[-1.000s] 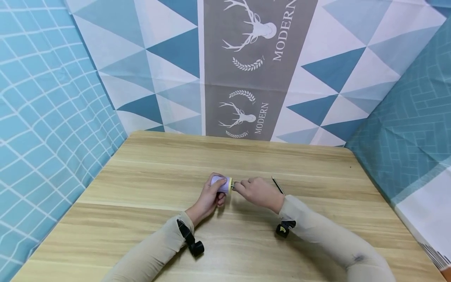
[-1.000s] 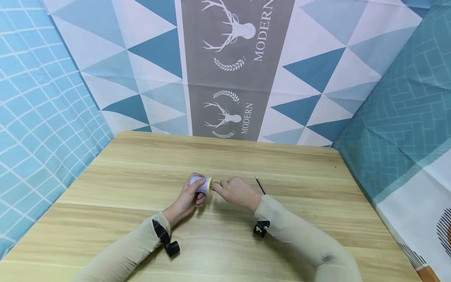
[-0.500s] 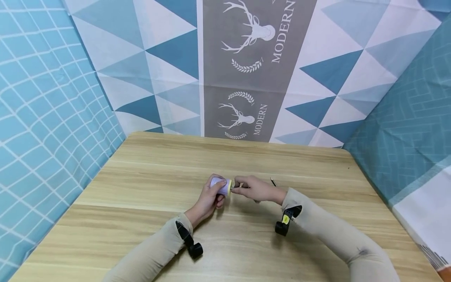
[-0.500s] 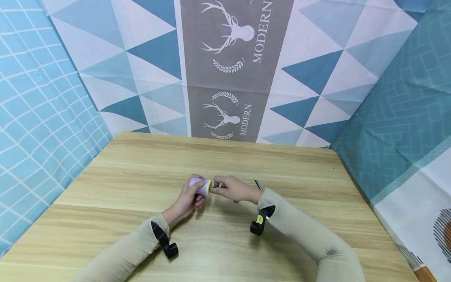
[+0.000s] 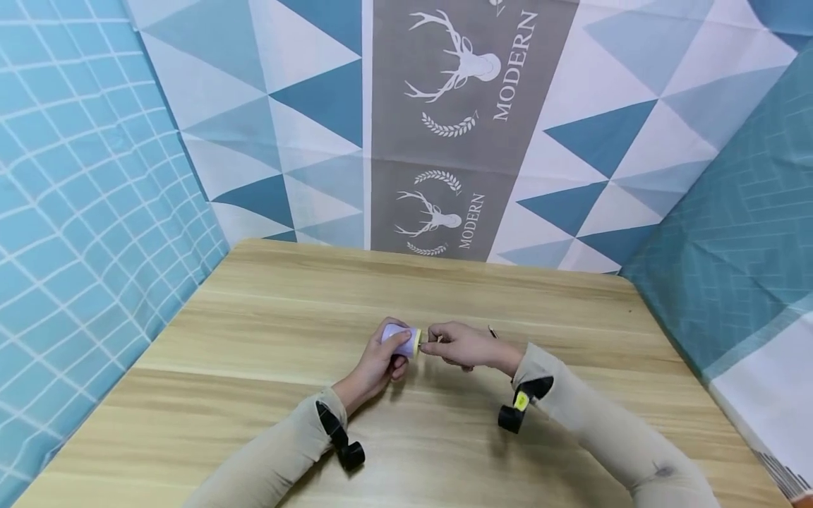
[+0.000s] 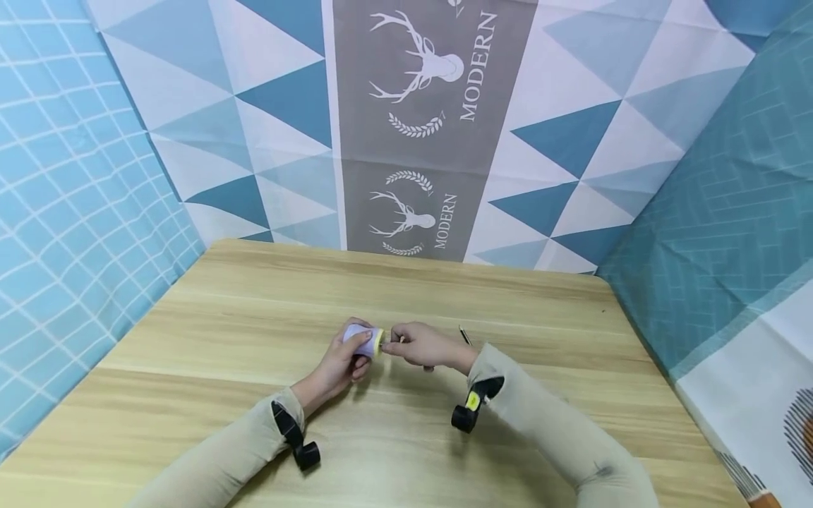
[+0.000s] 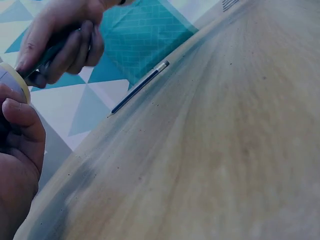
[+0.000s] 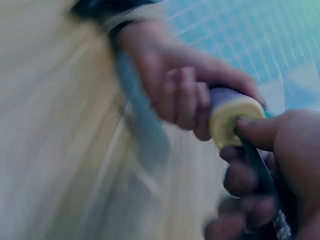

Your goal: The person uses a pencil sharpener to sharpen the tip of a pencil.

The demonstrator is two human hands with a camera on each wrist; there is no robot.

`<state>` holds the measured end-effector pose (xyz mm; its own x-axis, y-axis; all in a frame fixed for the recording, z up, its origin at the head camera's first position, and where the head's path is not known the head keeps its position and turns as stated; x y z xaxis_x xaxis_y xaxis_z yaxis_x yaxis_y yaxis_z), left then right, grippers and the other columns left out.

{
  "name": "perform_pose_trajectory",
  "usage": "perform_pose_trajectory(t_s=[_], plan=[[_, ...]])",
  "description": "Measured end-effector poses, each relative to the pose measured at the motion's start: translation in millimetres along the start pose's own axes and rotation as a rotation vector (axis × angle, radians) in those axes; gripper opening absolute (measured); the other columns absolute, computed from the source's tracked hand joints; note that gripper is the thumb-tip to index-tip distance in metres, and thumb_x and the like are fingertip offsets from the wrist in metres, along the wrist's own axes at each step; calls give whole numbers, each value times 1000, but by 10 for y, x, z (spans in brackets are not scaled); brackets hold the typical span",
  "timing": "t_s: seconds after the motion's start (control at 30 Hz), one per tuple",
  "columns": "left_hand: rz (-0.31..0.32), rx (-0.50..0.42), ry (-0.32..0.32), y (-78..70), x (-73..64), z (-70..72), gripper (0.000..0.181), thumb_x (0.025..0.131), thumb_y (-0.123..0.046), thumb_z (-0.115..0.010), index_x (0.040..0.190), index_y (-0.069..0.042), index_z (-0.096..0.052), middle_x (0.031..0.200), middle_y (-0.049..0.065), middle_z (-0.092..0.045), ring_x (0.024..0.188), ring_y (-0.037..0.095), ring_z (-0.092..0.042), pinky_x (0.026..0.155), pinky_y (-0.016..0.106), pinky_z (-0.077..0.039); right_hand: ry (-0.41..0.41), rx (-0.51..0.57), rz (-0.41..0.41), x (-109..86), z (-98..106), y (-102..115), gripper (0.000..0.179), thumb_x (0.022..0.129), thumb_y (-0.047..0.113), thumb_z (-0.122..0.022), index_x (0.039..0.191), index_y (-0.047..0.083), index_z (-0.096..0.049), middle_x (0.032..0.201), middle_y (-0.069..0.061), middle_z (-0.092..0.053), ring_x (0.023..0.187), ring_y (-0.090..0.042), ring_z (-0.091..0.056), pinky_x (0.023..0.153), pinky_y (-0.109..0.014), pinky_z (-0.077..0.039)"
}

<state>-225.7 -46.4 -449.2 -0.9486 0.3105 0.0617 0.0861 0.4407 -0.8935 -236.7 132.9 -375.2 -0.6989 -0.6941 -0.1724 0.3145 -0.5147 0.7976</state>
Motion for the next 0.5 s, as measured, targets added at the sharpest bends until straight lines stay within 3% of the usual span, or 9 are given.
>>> perform_pose_trajectory(t_s=[0.1,0.17,0.33,0.4,0.5], plan=[[-2,8,-4,12,-25,2,13,97,-15,-57,106,-13,-48,54,-2,-44,39,6,-40,36,20,-33,-221,-477,136,-93,-72,69,21,100,30,-61,89,13,-55,57,8,-41,46,-5,-33,42,-22,-29],[-9,10,-14,14,-28,-4,13,97,-14,-58,106,-13,-48,54,-1,-43,38,7,-40,36,21,-33,-346,-702,228,-159,-113,71,21,97,30,-65,91,13,-55,59,8,-44,47,-5,-37,41,-22,-30],[-26,-7,-51,3,8,-9,12,97,-13,-56,106,-15,-49,53,0,-41,38,7,-39,36,21,-32,-537,-998,504,-227,-128,-33,22,90,21,-73,99,7,-57,77,0,-56,62,-15,-53,47,-28,-44],[-26,-11,-61,-1,16,-3,11,98,-13,-56,106,-15,-49,52,0,-40,38,7,-38,36,21,-32,-578,-1082,612,-219,-118,-88,19,93,18,-69,103,5,-59,85,-4,-58,71,-18,-56,54,-28,-50],[-18,-6,-73,0,15,11,10,98,-14,-56,105,-15,-49,52,0,-40,37,7,-38,36,22,-32,-595,-1227,772,-190,-102,-166,13,103,13,-51,104,5,-61,86,-4,-57,71,-17,-55,53,-25,-50]])
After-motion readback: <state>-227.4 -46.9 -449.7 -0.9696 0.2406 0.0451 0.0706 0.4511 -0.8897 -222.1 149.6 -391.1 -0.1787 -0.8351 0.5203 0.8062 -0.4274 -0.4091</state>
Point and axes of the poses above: each hand's wrist, its own x-axis towards the middle knuckle, its own z-axis out of the back of the hand, y = z × x, the point moved 2 cm from there along x, towards the middle knuckle
